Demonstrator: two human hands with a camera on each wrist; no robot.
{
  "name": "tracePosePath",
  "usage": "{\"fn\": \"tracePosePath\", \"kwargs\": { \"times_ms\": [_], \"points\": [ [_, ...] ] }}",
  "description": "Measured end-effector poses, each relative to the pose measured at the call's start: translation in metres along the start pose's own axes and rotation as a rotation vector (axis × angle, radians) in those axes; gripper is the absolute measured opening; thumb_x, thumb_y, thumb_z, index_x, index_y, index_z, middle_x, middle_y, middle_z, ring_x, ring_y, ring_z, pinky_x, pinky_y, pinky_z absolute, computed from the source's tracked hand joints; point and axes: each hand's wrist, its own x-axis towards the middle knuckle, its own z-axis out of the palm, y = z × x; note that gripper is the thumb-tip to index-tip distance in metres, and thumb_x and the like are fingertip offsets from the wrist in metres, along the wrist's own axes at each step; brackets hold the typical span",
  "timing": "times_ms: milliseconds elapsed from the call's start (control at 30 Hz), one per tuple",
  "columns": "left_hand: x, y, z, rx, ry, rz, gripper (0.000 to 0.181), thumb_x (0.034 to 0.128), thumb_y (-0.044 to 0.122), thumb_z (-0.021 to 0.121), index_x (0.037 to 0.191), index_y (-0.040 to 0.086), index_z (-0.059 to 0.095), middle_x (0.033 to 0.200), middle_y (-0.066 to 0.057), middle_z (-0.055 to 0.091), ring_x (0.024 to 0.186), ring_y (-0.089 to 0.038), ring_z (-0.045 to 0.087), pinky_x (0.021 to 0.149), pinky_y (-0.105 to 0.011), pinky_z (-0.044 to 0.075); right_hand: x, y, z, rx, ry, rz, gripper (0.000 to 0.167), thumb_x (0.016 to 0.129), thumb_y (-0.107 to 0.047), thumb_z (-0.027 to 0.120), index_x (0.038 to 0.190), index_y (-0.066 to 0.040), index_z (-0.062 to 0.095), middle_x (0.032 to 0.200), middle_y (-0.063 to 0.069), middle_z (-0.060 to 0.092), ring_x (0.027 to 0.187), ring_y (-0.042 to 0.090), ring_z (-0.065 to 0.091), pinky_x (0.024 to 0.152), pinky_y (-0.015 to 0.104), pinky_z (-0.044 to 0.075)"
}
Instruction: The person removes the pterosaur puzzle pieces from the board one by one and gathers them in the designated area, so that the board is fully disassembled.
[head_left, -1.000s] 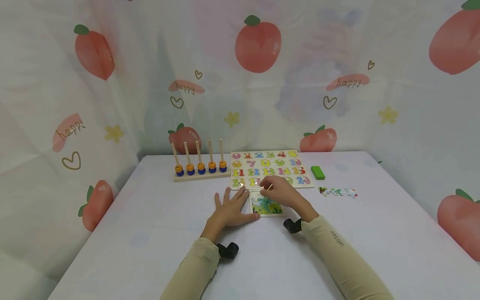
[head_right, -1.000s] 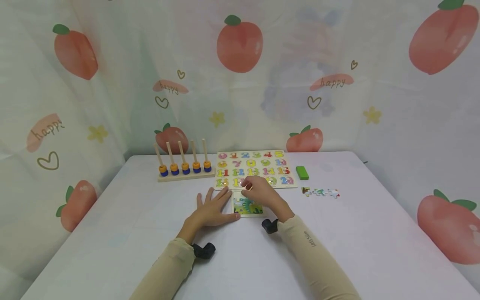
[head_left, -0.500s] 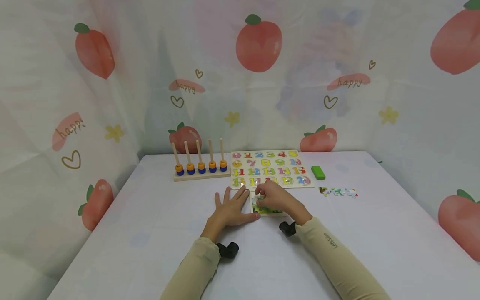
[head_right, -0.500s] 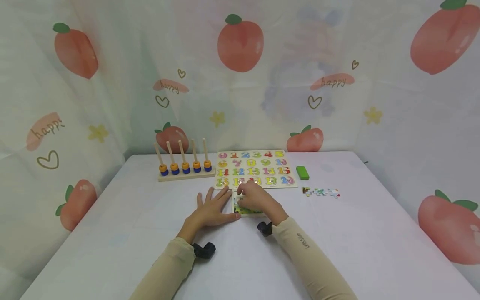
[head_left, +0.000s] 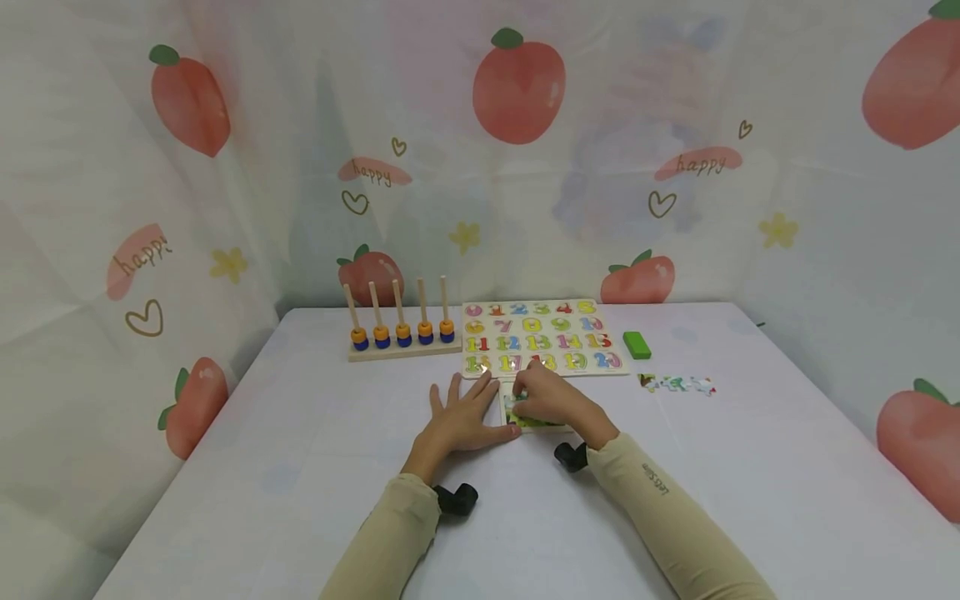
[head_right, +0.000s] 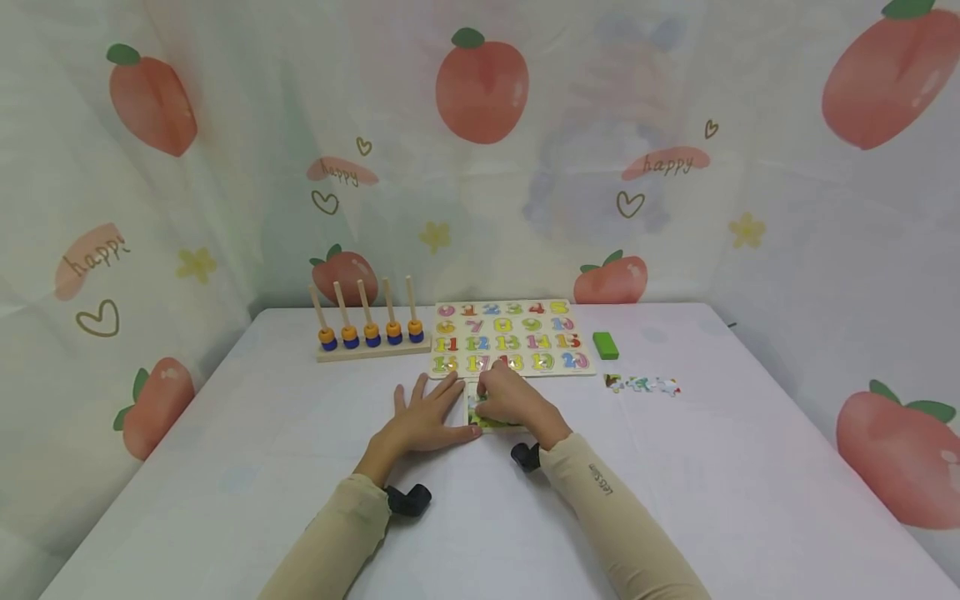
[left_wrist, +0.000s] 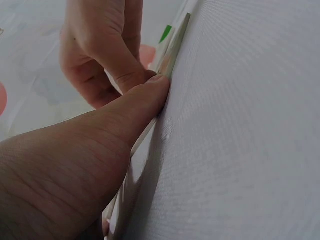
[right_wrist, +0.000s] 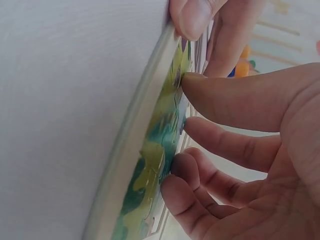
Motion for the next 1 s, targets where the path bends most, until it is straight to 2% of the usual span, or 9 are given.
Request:
{"fn": "tracePosePath", "kwargs": {
  "times_ms": [300,500,667,1000],
  "points": [
    [-0.0003,0.0007,0.0012,0.006,-0.006,-0.007,0.096,0.0936,0.077,0.062,0.170,0.027,0.034,0.179,0.007,0.017,0.163,-0.044,-0.001,0.121,-0.074,-0.008,-0.0024,0.0011,0.0016,0.024,0.031,-0.005,0.016,0.092,-0.004,0.077,0.104,-0.004,0.066,0.101,0.007,0.059,0.088,0.021,0.055,0.083,0.041,0.052],
    [-0.0006,0.0016,0.0020,0.012,-0.001,-0.014,0.096,0.0937,0.076,0.062,0.171,0.027,0.033,0.179,0.008,0.017,0.163,-0.044,0.000,0.122,-0.073,-0.008,-0.0042,0.0038,0.0011,0.113,0.062,-0.038,0.012,0.095,0.006,0.068,0.101,-0.004,0.065,0.095,0.005,0.064,0.088,0.022,0.059,0.083,0.042,0.053],
    [-0.0011,0.0022,0.0016,0.008,-0.001,-0.011,0.096,0.0938,0.076,0.063,0.170,0.026,0.034,0.179,0.007,0.017,0.163,-0.044,0.000,0.122,-0.074,-0.008,-0.0051,0.0076,0.0018,0.174,0.082,-0.030,0.013,0.097,0.006,0.067,0.099,-0.006,0.063,0.090,0.002,0.063,0.083,0.019,0.057,0.079,0.038,0.051],
    [-0.0006,0.0015,0.0007,0.006,0.001,-0.009,0.096,0.0937,0.076,0.062,0.170,0.026,0.034,0.178,0.006,0.018,0.163,-0.045,0.000,0.121,-0.074,-0.008,-0.0082,0.0085,0.0005,0.262,0.121,-0.054,0.010,0.099,0.005,0.065,0.100,-0.004,0.063,0.090,0.003,0.061,0.084,0.020,0.055,0.078,0.036,0.049]
  ]
}}
